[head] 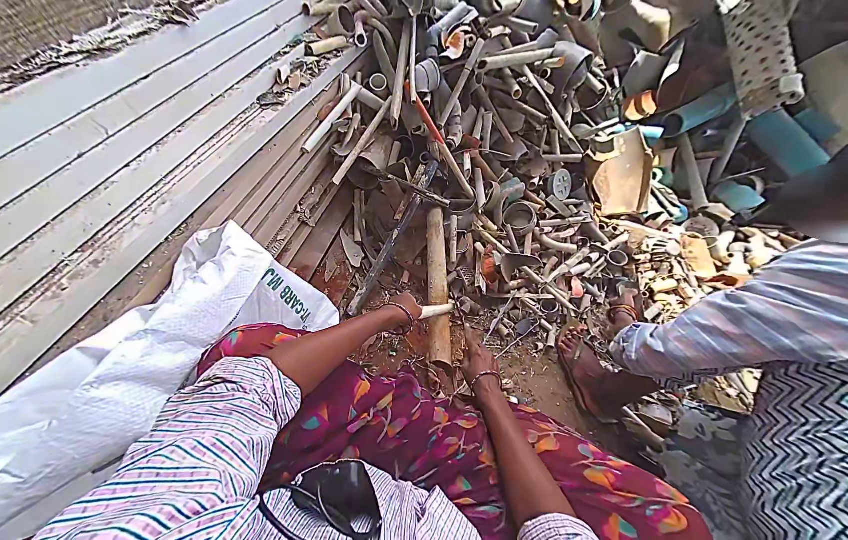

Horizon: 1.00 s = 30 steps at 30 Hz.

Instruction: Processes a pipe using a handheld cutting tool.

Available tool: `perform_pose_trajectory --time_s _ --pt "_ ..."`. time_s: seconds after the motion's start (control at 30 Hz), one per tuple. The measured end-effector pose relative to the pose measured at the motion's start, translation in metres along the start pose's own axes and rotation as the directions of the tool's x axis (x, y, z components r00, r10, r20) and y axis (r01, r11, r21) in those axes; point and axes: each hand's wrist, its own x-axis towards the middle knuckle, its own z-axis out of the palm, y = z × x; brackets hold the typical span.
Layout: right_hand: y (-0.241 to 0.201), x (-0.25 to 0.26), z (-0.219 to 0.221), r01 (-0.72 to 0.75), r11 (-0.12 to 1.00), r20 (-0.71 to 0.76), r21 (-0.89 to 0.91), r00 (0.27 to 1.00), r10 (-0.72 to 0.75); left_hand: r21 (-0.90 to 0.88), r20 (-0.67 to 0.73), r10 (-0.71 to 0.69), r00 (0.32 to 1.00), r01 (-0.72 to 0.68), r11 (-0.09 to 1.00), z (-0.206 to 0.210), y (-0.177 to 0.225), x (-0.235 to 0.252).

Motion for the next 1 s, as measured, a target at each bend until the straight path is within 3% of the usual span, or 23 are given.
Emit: perform_pose_trajectory --time_s 0.13,0.23,0.4,0.53,0.7,0.83,0.93,1.0 --pt "-0.018 -0.019 0.006 0.137 0.991 -0.041 0.005 0.99 -0.137 0.127 0.011 0.034 0.999 -0.035 0.991 -0.009 0.009 -0.014" --pt "-0.003 -0.004 0.003 0.039 0.999 -0.028 0.013 0.999 -0.039 0.217 0.006 0.078 0.997 -0.078 0.973 -0.008 0.01 -0.014" --pt "-0.019 -0.026 -0.004 0.113 0.994 0.005 0.01 0.994 -0.113 0.416 0.028 0.134 0.991 -0.134 0.9 -0.011 0.015 -0.017" --pt "-0.007 -0.011 -0.001 0.056 0.998 -0.046 0.039 0.997 -0.055 0.421 0.023 0.135 0.991 -0.133 0.897 -0.01 0.013 -0.012" --pt "-0.023 -0.026 0.004 0.107 0.994 -0.012 0.013 0.994 -0.107 0.421 0.032 0.143 0.989 -0.143 0.896 -0.013 0.006 -0.007" --pt "-0.004 -0.007 0.002 -0.01 1.0 -0.007 0.018 1.0 0.01 0.381 0.008 0.124 0.992 -0.118 0.917 -0.01 0.008 -0.009" --pt "-0.022 -0.023 0.005 0.089 0.996 -0.011 0.009 0.996 -0.089 0.341 0.019 0.115 0.993 -0.114 0.933 -0.015 0.008 -0.01" --pt "-0.023 -0.022 0.008 0.077 0.997 -0.008 -0.005 0.997 -0.077 0.249 0.018 0.068 0.998 -0.07 0.966 -0.015 0.004 -0.006"
